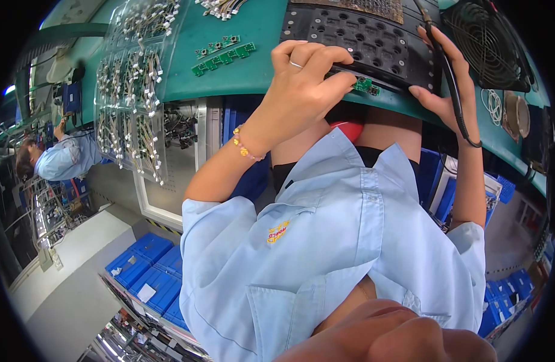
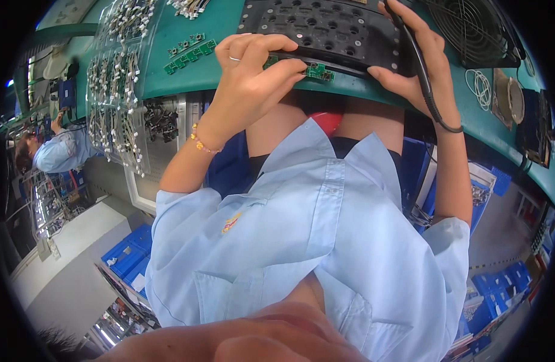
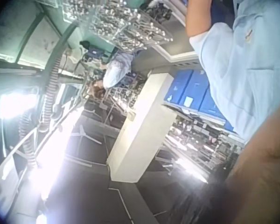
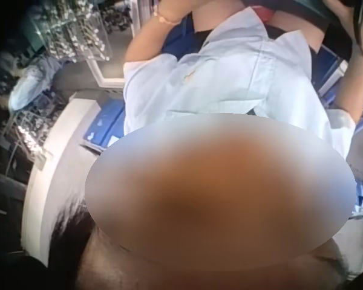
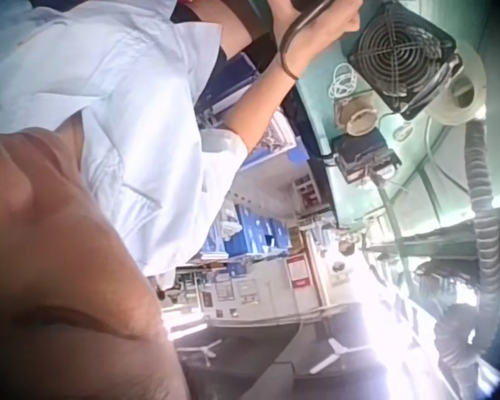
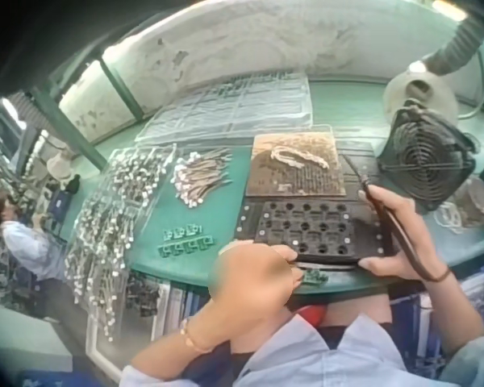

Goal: The person places a circuit board onto a fixture, positions wire leads onto the board, and solders the connections using a soldering iron.

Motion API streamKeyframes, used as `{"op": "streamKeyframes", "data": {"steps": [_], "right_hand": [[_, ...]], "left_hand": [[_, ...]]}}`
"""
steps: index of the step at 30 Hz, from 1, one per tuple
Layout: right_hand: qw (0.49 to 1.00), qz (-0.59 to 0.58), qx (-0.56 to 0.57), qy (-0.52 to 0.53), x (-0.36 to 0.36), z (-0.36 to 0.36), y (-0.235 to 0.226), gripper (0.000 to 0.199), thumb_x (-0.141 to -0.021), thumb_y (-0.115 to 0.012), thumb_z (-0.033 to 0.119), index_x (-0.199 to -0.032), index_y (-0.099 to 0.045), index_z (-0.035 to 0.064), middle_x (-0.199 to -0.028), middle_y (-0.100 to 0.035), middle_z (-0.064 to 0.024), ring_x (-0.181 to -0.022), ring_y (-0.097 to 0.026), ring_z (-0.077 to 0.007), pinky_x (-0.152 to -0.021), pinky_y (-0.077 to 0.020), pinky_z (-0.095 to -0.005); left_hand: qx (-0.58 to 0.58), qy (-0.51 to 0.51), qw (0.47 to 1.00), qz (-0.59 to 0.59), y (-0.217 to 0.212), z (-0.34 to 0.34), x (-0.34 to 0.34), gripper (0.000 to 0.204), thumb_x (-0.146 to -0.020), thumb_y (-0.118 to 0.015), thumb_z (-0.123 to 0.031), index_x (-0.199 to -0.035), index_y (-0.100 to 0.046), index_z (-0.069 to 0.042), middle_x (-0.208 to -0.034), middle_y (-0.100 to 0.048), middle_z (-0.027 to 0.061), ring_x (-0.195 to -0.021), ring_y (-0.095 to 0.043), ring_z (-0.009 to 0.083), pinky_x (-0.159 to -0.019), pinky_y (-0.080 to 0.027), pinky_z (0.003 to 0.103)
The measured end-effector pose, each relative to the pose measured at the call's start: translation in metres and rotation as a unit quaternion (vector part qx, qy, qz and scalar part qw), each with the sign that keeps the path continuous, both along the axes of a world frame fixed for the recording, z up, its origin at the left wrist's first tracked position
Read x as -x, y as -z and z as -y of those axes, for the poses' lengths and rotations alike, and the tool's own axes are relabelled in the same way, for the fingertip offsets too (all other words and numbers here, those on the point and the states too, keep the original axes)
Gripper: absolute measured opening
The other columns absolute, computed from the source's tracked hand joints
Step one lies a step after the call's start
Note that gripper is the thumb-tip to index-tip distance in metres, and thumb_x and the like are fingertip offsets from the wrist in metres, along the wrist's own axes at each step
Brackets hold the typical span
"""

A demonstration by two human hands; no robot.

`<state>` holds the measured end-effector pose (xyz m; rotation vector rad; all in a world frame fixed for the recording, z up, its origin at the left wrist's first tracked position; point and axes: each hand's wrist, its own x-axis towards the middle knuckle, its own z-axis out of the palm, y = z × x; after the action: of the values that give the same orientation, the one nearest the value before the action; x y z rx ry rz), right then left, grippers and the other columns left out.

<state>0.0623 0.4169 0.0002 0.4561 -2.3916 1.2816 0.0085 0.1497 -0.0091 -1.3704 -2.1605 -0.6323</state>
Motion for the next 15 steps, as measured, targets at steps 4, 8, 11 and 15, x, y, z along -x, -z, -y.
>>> {"op": "streamKeyframes", "data": {"steps": [4,8,11,15], "right_hand": [[0.999,0.015,-0.045,-0.005,0.005,-0.005,-0.008,0.084,-0.069,-0.079,0.023,-0.139,-0.037,0.0021,-0.135,-0.05,-0.0161,-0.125,-0.048,-0.0242,-0.105,-0.0371,-0.037],[0.999,0.011,-0.034,-0.013,0.005,-0.005,-0.004,0.084,-0.069,-0.08,0.021,-0.139,-0.037,0.0028,-0.135,-0.049,-0.0166,-0.126,-0.047,-0.0247,-0.106,-0.0367,-0.0375],[0.999,0.033,-0.015,-0.01,0.004,-0.005,-0.001,0.085,-0.068,-0.08,0.023,-0.139,-0.037,0.0031,-0.135,-0.049,-0.017,-0.126,-0.047,-0.0254,-0.106,-0.0367,-0.0378],[0.999,0.032,-0.012,-0.012,0.005,-0.009,0.003,0.085,-0.069,-0.08,0.024,-0.138,-0.037,0.0027,-0.136,-0.048,-0.0185,-0.127,-0.047,-0.0268,-0.106,-0.037,-0.0383]], "left_hand": [[0.0,0.002,1.0,-0.005,0.004,-0.006,0.004,0.019,-0.066,-0.076,-0.015,-0.084,-0.07,-0.017,-0.109,-0.058,-0.0033,-0.101,-0.047,0.0193,-0.091,-0.029,0.038],[-0.01,0.006,1.0,-0.022,0.012,-0.008,0.016,0.02,-0.066,-0.076,-0.018,-0.086,-0.07,-0.018,-0.11,-0.057,-0.004,-0.102,-0.046,0.0191,-0.092,-0.029,0.038],[-0.036,0.03,0.998,-0.043,0.019,-0.004,0.022,0.027,-0.067,-0.078,-0.024,-0.092,-0.07,-0.02,-0.114,-0.056,-0.0018,-0.105,-0.045,0.0203,-0.094,-0.029,0.038],[-0.092,-0.045,0.995,0.019,0.028,0.006,0.019,0.044,-0.069,-0.075,-0.041,-0.108,-0.065,-0.025,-0.122,-0.05,0.0013,-0.117,-0.042,0.0226,-0.101,-0.025,0.045]]}}
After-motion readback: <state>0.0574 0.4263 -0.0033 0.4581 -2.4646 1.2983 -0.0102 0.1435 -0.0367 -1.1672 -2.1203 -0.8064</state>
